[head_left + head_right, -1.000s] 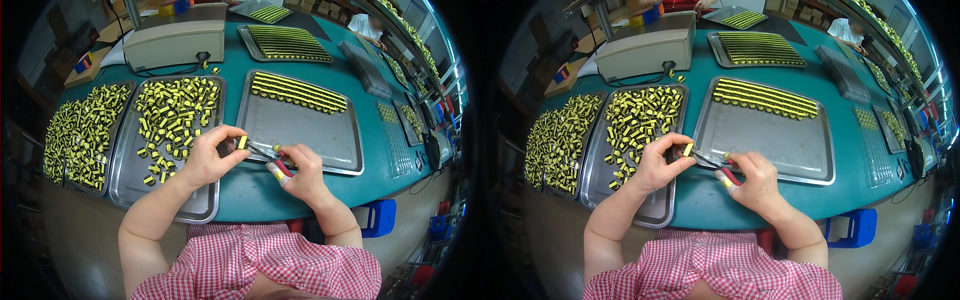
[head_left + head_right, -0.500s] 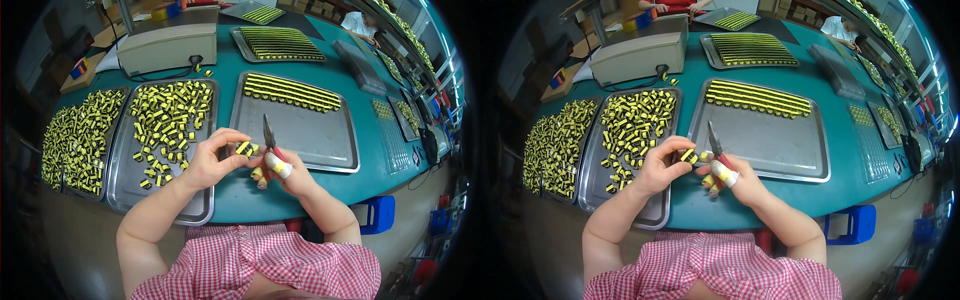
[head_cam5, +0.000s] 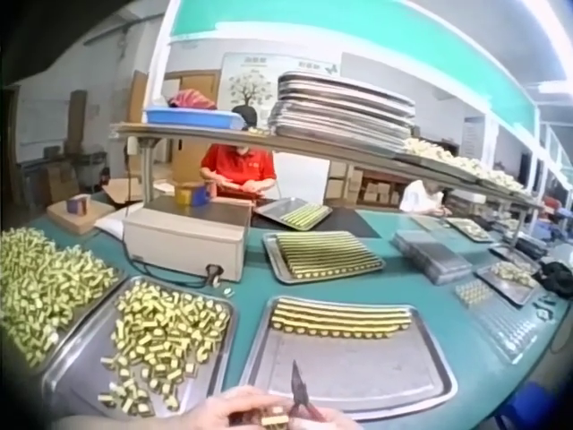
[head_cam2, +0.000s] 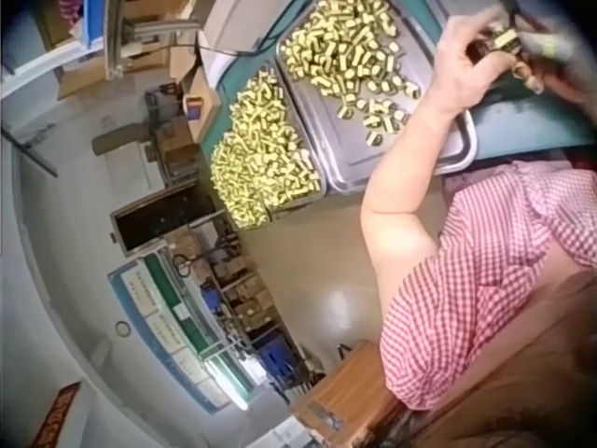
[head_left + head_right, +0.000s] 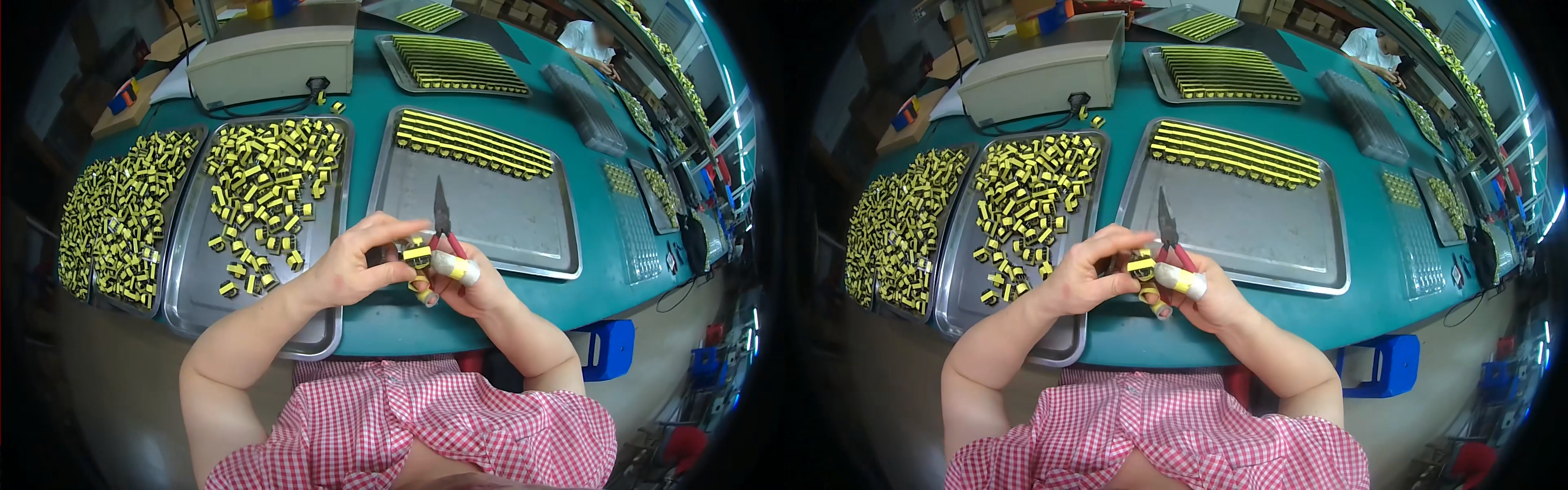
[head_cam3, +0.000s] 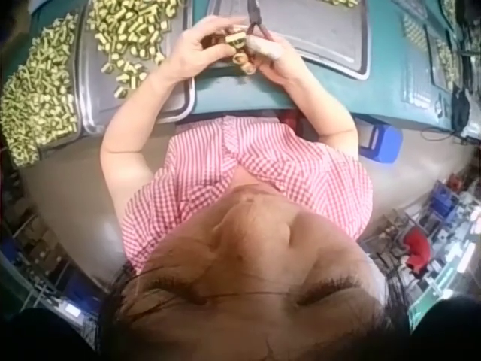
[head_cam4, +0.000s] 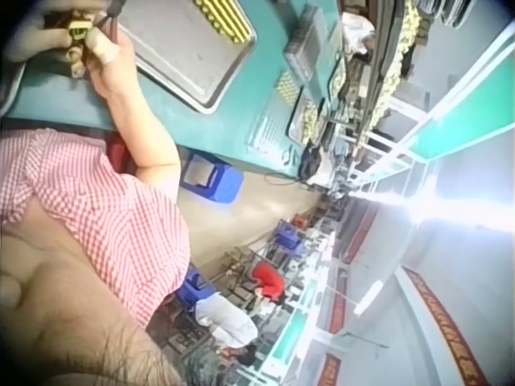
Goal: The person assembles small electronic components with yellow casings using pliers at a factory workstation.
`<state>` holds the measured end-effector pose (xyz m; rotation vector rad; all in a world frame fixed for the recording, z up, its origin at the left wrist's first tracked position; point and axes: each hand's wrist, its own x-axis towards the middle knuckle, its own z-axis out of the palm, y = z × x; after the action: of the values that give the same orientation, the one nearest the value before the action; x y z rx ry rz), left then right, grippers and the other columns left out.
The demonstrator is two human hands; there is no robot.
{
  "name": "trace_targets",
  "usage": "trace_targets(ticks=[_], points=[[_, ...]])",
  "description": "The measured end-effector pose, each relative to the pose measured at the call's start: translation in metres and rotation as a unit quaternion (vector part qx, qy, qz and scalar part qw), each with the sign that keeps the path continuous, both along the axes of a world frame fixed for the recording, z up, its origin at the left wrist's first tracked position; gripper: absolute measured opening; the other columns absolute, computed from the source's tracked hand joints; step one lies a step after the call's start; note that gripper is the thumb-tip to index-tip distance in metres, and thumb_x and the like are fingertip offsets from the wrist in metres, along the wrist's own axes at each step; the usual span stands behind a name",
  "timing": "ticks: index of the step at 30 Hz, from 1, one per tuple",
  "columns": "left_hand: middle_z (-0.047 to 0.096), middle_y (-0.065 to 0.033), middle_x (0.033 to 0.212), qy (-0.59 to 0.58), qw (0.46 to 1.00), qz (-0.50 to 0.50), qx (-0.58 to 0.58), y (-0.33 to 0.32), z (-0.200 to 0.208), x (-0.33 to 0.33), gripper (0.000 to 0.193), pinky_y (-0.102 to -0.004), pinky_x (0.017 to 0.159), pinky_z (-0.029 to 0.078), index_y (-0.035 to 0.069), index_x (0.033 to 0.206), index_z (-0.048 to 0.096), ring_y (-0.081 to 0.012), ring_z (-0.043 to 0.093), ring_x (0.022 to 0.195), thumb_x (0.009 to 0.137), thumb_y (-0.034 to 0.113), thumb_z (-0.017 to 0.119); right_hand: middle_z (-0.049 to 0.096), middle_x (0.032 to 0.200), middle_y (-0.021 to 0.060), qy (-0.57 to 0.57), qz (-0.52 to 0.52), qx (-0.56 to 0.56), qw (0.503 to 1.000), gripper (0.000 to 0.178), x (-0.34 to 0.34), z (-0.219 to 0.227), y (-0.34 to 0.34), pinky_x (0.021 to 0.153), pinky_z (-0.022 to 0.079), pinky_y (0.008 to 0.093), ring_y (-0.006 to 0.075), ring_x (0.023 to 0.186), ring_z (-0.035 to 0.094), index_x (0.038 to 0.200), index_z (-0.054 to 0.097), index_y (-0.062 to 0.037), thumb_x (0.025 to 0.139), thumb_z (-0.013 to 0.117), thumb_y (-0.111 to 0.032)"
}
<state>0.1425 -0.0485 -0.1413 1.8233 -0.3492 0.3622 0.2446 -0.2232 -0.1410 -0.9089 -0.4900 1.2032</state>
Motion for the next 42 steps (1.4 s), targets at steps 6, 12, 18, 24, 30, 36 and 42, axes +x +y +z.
trace_targets(ticks=[6, 12, 18, 24, 30, 36, 42], points=[[0.051, -0.0101, 0.106, 0.183, 0.959, -0.026, -0.214, -0.003, 0.008, -0.006, 0.049, -0.0258, 0.066, 0.05, 0.0, 0.133, 0.029, -0.0158, 0.057, 0.094, 0.094, 0.028, 0.043, 0.059, 0.098, 0.0084, -0.238, -0.145, -0.03, 0.96, 0.044, -0.011, 0.005, 0.0, 0.066, 0.047, 0.0263, 0.0156, 0.08, 0.058, 0.114, 0.049, 0.0006, 0.077, 0.068, -0.015], [0.053, -0.0152, 0.111, 0.158, 0.943, -0.029, -0.291, -0.005, -0.001, -0.002, 0.059, -0.029, 0.084, 0.046, -0.003, 0.131, 0.028, -0.0202, 0.055, 0.099, 0.096, 0.044, 0.021, 0.06, 0.085, 0.0071, -0.693, -0.207, 0.072, 0.687, 0.039, -0.012, 0.006, 0.005, 0.063, 0.039, 0.0273, 0.0175, 0.074, 0.056, 0.097, 0.055, -0.0022, 0.062, 0.072, 0.001], [0.053, -0.014, 0.111, 0.131, 0.948, -0.036, -0.289, -0.008, 0.004, -0.005, 0.057, -0.0275, 0.087, 0.042, -0.005, 0.131, 0.028, -0.0167, 0.054, 0.098, 0.097, 0.04, 0.02, 0.062, 0.082, 0.0085, -0.724, -0.25, 0.12, 0.632, 0.044, -0.016, 0.0, 0.01, 0.058, 0.038, 0.0305, 0.0217, 0.068, 0.057, 0.094, 0.057, -0.0042, 0.053, 0.071, 0.001], [0.051, -0.0139, 0.113, 0.115, 0.953, -0.054, -0.277, -0.01, 0.007, -0.009, 0.058, -0.0275, 0.089, 0.04, -0.005, 0.132, 0.027, -0.0166, 0.051, 0.101, 0.097, 0.041, 0.021, 0.06, 0.083, 0.0086, -0.748, -0.254, 0.122, 0.6, 0.043, -0.019, 0.005, 0.011, 0.054, 0.042, 0.0298, 0.0238, 0.064, 0.055, 0.091, 0.058, -0.003, 0.05, 0.07, 0.0], [0.047, -0.0168, 0.118, 0.111, 0.963, -0.062, -0.239, -0.009, 0.008, -0.01, 0.062, -0.0305, 0.092, 0.039, -0.004, 0.133, 0.024, -0.0205, 0.048, 0.108, 0.095, 0.045, 0.021, 0.059, 0.083, 0.0081, -0.762, -0.25, 0.108, 0.587, 0.045, -0.021, 0.008, 0.01, 0.052, 0.042, 0.03, 0.0233, 0.063, 0.054, 0.092, 0.058, -0.0028, 0.049, 0.07, -0.003], [0.044, -0.0156, 0.12, 0.125, 0.963, -0.068, -0.229, -0.008, 0.007, -0.011, 0.066, -0.0291, 0.089, 0.041, -0.004, 0.134, 0.023, -0.0188, 0.05, 0.105, 0.093, 0.048, 0.025, 0.058, 0.083, 0.0077, -0.766, -0.242, 0.103, 0.587, 0.047, -0.023, 0.008, 0.011, 0.052, 0.042, 0.031, 0.0228, 0.062, 0.051, 0.093, 0.058, -0.0023, 0.048, 0.07, -0.005], [0.044, -0.0145, 0.121, 0.127, 0.969, -0.061, -0.202, -0.009, 0.003, -0.009, 0.068, -0.026, 0.085, 0.042, -0.003, 0.135, 0.024, -0.0152, 0.052, 0.099, 0.092, 0.05, 0.027, 0.058, 0.083, 0.0086, -0.767, -0.218, 0.098, 0.596, 0.046, -0.023, 0.008, 0.011, 0.053, 0.041, 0.0309, 0.0229, 0.062, 0.051, 0.093, 0.057, -0.0022, 0.049, 0.071, -0.006]])
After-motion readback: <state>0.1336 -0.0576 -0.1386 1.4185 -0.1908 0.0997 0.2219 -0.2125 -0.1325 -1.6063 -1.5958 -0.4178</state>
